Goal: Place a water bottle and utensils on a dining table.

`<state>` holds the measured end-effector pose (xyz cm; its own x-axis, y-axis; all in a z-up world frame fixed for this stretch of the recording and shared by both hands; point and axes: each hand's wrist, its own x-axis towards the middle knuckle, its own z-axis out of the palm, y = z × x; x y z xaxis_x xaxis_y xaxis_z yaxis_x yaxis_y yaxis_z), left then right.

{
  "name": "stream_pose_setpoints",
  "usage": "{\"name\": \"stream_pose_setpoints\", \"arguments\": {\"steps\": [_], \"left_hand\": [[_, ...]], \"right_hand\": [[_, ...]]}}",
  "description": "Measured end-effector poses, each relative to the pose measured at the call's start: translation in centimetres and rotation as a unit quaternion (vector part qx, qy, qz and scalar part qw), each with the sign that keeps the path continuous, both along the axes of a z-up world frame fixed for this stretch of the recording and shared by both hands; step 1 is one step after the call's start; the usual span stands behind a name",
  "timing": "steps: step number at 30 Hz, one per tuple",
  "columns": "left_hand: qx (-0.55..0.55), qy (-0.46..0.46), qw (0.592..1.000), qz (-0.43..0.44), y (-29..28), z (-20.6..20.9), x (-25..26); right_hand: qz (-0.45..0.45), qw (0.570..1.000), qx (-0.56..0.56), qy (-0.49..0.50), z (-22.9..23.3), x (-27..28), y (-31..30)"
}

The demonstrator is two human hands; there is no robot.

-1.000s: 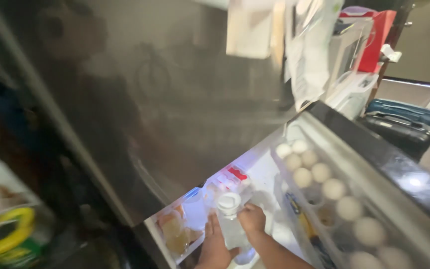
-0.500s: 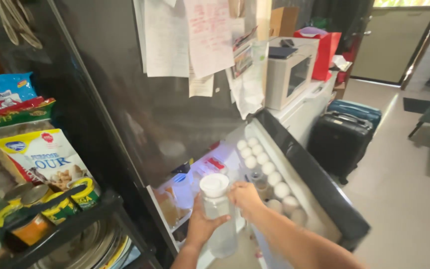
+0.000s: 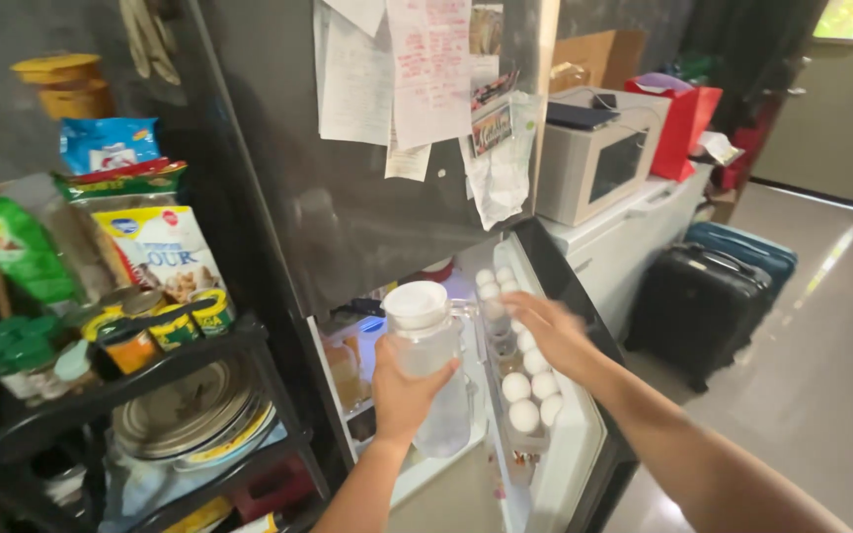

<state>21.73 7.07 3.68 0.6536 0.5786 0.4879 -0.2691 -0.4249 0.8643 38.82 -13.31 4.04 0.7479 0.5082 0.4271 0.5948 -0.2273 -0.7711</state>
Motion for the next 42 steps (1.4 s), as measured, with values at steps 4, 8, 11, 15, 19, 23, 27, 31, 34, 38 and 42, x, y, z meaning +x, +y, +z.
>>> {"name": "stream_pose_setpoints", "arguments": {"steps": [4,8,11,15,19,23,27,31,34,38,42], "left_hand": [[0.021,-0.018,0.999,0.022,-1.6,0.3,-1.1],[0.04,-0.003,0.998,0.041,-3.4,1.2,-3.1],[0.029,-0.008,0.998,0.058,-3.7,1.1,-3.8],[0.019,0.042,0.992,0.115,-3.8,2.6,-6.4],[-0.007,0.043,0.99,0.133,-3.5,4.3,-9.4],[-0.003,0.06,0.979,0.194,-1.9,4.1,-12.1],[-0.009,0.004,0.978,0.206,0.1,3.5,-15.4],[0.028,-0.033,0.964,0.263,2.3,3.3,-19.2],[-0.013,-0.021,0.956,0.292,3.9,3.9,-22.6],[0.013,0.005,0.937,0.348,6.9,4.0,-27.7],[0.031,0.023,0.938,0.344,11.6,2.7,-34.0]], "right_hand": [[-0.216,0.891,-0.4,-0.019,2.8,-3.4,-3.8],[-0.168,0.881,-0.43,0.104,-0.2,-2.7,-4.0],[-0.167,0.879,-0.436,0.099,0.0,-2.8,-2.7],[-0.138,0.885,-0.419,0.147,1.1,-3.4,0.5],[-0.096,0.913,-0.375,0.126,-2.0,-1.8,5.1],[-0.033,0.971,-0.235,0.009,0.4,-5.5,9.7],[0.131,0.989,0.054,-0.03,6.0,-11.5,13.6],[0.279,0.949,0.014,0.148,8.2,-16.8,17.7],[0.346,0.915,0.04,0.206,6.9,-20.3,21.0],[0.421,0.836,0.106,0.337,5.5,-27.0,25.6],[0.415,0.788,0.187,0.414,3.6,-33.9,31.6]]}}
